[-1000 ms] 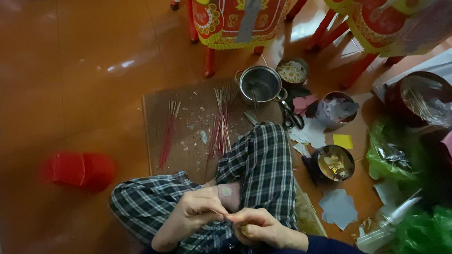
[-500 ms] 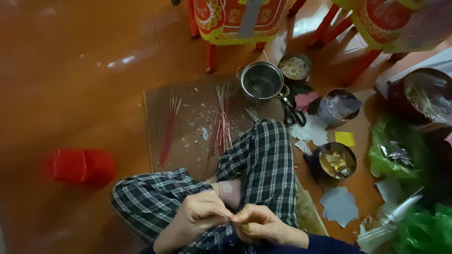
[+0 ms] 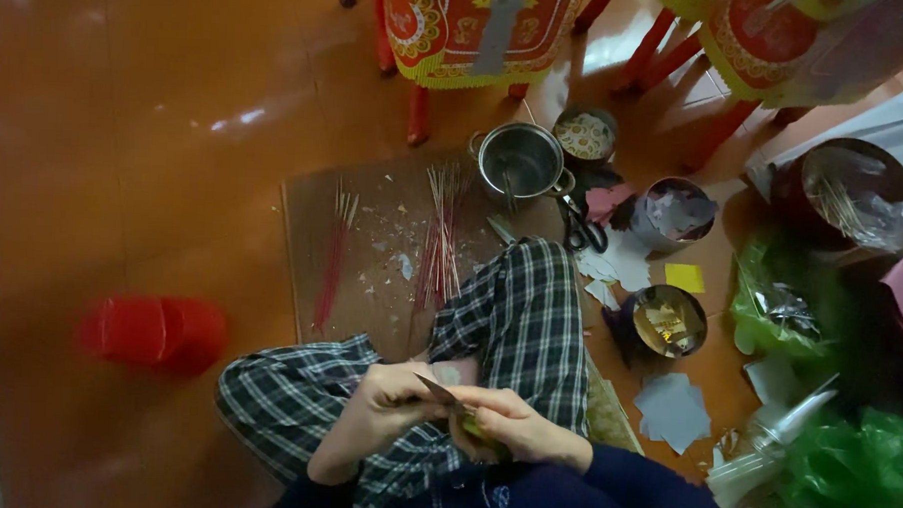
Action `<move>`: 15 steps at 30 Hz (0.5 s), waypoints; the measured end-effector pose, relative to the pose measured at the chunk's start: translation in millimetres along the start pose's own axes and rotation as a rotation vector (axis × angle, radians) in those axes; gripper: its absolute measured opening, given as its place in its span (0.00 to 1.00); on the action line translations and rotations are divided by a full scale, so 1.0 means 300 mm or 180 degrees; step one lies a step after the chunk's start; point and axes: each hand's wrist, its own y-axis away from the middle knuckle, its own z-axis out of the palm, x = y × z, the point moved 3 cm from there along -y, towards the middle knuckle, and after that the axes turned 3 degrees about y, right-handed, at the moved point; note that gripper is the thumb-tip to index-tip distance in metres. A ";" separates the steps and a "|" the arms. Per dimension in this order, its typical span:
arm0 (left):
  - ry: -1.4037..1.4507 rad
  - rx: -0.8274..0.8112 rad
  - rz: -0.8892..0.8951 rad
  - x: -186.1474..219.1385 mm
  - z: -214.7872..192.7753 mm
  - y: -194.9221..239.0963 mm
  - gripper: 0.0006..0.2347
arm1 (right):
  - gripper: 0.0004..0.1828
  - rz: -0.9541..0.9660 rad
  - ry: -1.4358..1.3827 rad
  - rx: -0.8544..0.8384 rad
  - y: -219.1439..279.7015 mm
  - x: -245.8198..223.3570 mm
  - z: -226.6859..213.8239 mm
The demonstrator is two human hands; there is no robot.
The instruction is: Trimming the ends of thin red sticks using a knife while sitting on the floor
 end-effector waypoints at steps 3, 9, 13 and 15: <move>-0.0073 0.0109 -0.0236 0.012 -0.008 -0.007 0.02 | 0.34 0.0112 0.0058 0.0073 -0.015 0.001 -0.012; 0.0161 0.0396 -0.0272 -0.096 -0.051 0.017 0.02 | 0.35 0.0172 0.0274 0.0388 -0.028 -0.054 -0.038; 0.0196 0.0440 -0.0544 -0.026 -0.021 -0.008 0.03 | 0.33 0.0140 0.0104 0.0054 -0.062 0.011 -0.026; 0.0273 0.0580 -0.0677 -0.030 -0.024 -0.013 0.02 | 0.32 0.0176 -0.0190 0.0266 -0.083 -0.015 -0.032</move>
